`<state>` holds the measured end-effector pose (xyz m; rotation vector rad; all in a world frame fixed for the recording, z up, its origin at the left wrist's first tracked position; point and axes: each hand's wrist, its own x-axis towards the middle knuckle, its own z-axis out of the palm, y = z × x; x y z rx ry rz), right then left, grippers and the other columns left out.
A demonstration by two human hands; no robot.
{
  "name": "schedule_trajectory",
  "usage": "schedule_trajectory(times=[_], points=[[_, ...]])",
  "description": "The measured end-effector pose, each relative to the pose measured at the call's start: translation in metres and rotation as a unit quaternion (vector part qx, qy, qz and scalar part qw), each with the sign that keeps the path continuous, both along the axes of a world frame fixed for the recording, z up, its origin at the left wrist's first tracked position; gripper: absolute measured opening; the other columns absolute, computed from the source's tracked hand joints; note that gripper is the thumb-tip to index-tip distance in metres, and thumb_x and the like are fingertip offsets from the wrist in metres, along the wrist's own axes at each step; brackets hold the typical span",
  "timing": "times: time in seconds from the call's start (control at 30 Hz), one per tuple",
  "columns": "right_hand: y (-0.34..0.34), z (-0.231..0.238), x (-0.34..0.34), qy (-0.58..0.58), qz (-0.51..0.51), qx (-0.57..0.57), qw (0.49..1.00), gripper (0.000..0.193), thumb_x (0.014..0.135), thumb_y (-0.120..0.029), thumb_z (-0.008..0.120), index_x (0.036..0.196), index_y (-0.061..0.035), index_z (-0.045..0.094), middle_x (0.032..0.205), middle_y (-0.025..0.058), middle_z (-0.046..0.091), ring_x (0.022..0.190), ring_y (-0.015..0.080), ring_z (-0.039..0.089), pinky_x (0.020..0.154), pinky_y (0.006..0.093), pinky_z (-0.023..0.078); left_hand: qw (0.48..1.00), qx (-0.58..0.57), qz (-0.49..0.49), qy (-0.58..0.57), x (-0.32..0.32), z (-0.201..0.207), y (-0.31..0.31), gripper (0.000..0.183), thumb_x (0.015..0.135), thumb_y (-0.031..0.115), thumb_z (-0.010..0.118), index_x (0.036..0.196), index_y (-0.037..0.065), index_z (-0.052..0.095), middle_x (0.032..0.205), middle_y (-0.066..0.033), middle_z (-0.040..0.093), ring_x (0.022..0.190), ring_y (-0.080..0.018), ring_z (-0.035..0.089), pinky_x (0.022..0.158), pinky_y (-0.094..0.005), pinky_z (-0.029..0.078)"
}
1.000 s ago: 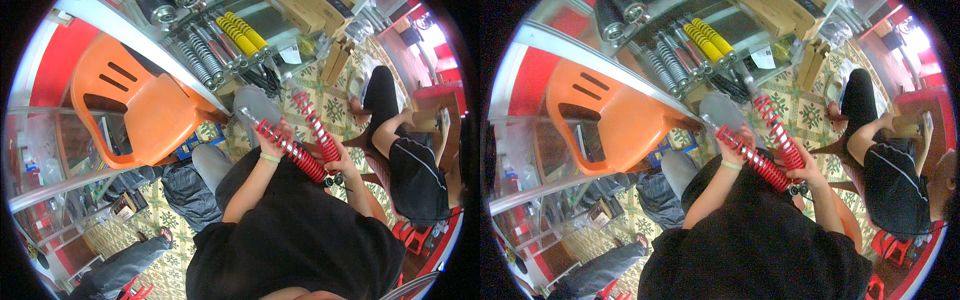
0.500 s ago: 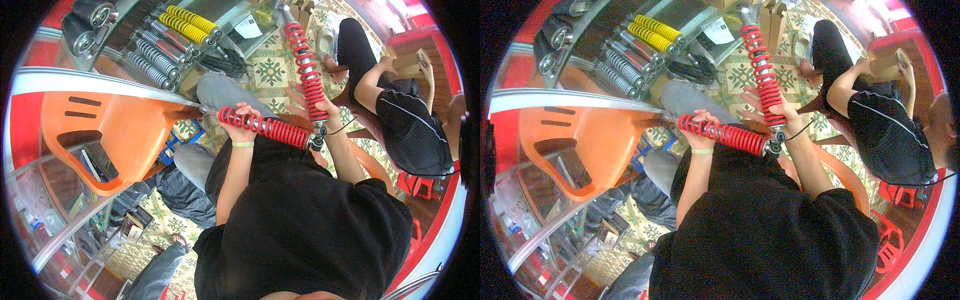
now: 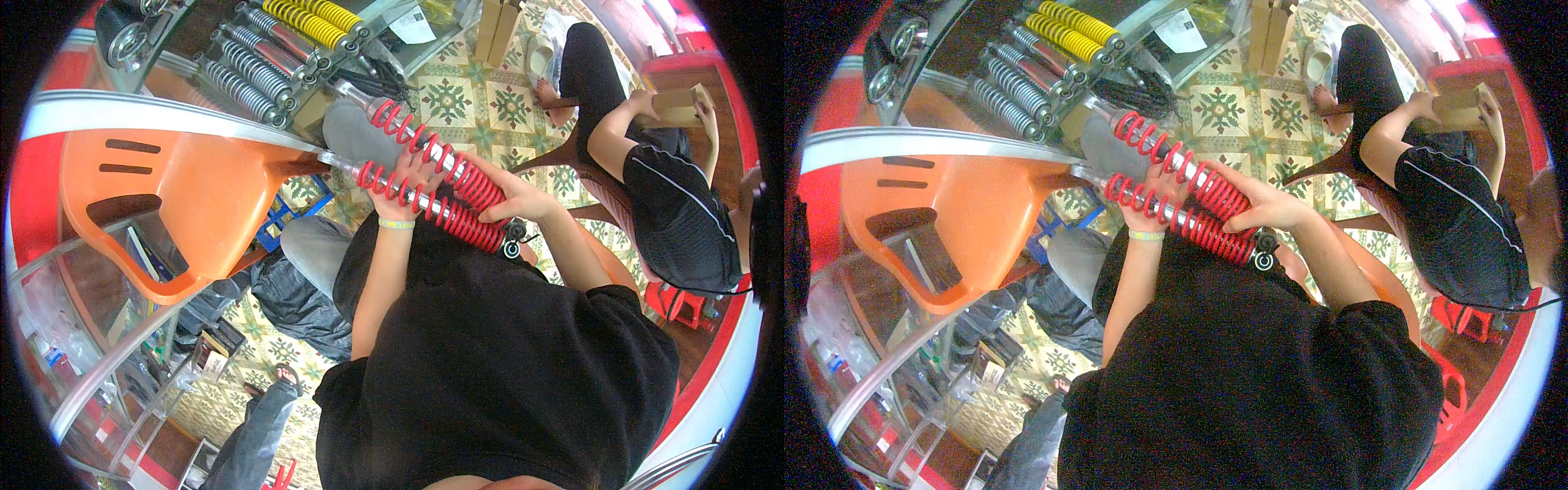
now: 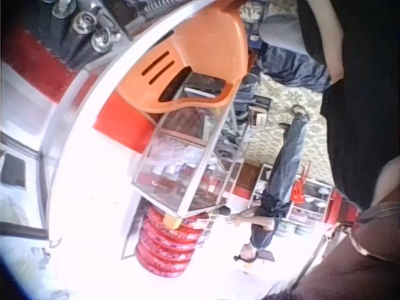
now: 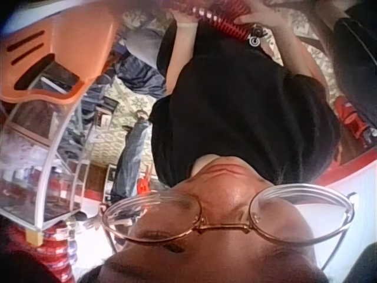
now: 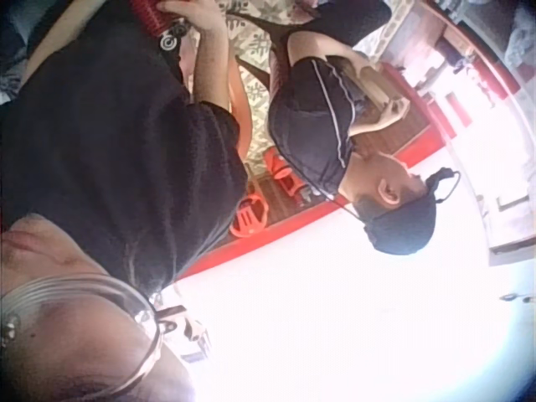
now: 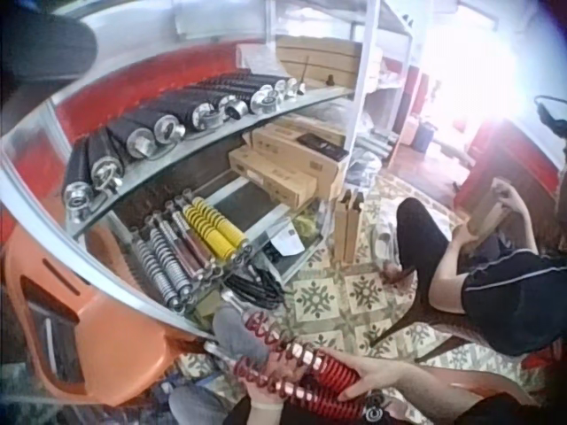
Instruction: The person sorts motorcycle shock absorbers by color and style, picking them up from a pile and placing them onto a glass shelf.
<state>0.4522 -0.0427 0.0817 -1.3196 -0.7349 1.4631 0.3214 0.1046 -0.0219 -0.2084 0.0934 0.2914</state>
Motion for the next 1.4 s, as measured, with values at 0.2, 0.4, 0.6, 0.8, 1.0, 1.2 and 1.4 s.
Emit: schedule_trajectory(times=[0.2,0.4,0.6,0.8,1.0,1.2,1.4], points=[[0.002,-0.001,-0.003,0.139,-0.080,-0.045,0.986,0.093,0.061,0.008,0.061,0.139,-0.0110,0.015,0.130,0.0149,0.040,0.104,0.0249,0.054,0.089,0.0377,0.043,0.986,-0.155,0.011,-0.062,-0.003,-0.011,0.002,0.094,0.066,0.068,0.048,0.134,0.005,0.028,0.140,-0.0150,0.026,0.127,-0.0360,0.026,0.104,-0.0535,0.017],[-0.019,-0.030,0.001,0.112,-0.213,-0.058,0.969,0.086,0.061,0.004,0.062,0.136,-0.0062,0.021,0.109,0.0116,0.053,0.079,0.0192,0.060,0.071,0.0302,0.049,0.996,-0.078,0.046,-0.012,0.002,0.009,0.000,0.104,0.059,0.078,0.049,0.131,0.004,0.032,0.139,-0.0142,0.027,0.127,-0.0395,0.025,0.104,-0.0543,0.019],[-0.028,-0.027,0.012,0.036,-0.345,-0.047,0.937,0.083,0.061,0.005,0.061,0.135,-0.0039,0.024,0.099,0.0090,0.055,0.072,0.0155,0.057,0.063,0.0273,0.047,0.989,-0.074,0.074,0.106,-0.001,0.012,-0.003,0.094,0.057,0.079,0.051,0.121,0.010,0.047,0.111,-0.0083,0.056,0.111,-0.0316,0.046,0.100,-0.0548,0.025],[-0.028,-0.019,0.015,-0.039,-0.365,-0.024,0.930,0.082,0.063,0.005,0.061,0.135,-0.0042,0.023,0.100,0.0093,0.053,0.074,0.0151,0.055,0.066,0.0274,0.047,0.985,-0.046,0.058,0.153,-0.003,0.016,0.012,0.074,0.064,0.078,0.045,0.102,0.015,0.058,0.075,0.0000,0.053,0.073,-0.0183,0.049,0.094,-0.0541,0.031],[-0.022,-0.031,0.011,-0.042,-0.354,0.002,0.934,0.085,0.062,0.003,0.063,0.136,-0.0047,0.021,0.104,0.0099,0.053,0.076,0.0156,0.057,0.066,0.0280,0.048,0.987,0.023,0.041,0.156,-0.011,0.003,0.027,0.070,0.063,0.077,0.044,0.088,0.013,0.056,0.078,0.0003,0.054,0.080,-0.0186,0.050,0.090,-0.0523,0.030],[-0.010,-0.031,0.007,0.009,-0.361,0.026,0.932,0.082,0.062,0.000,0.064,0.134,-0.0049,0.024,0.106,0.0108,0.054,0.077,0.0156,0.057,0.066,0.0279,0.049,0.977,0.030,0.065,0.202,-0.009,0.000,0.035,0.071,0.061,0.079,0.045,0.078,0.010,0.049,0.069,0.0008,0.053,0.076,-0.0177,0.053,0.082,-0.0440,0.038],[0.006,-0.022,-0.009,0.251,-0.327,0.080,0.908,0.063,0.066,-0.012,0.058,0.124,-0.0001,0.036,0.116,0.0171,0.049,0.101,0.0265,0.054,0.086,0.0359,0.046,0.979,-0.148,0.108,0.091,-0.019,0.023,0.037,0.074,0.050,0.077,0.059,0.074,0.008,0.046,0.068,0.0010,0.048,0.062,-0.0147,0.049,0.075,-0.0348,0.043]])
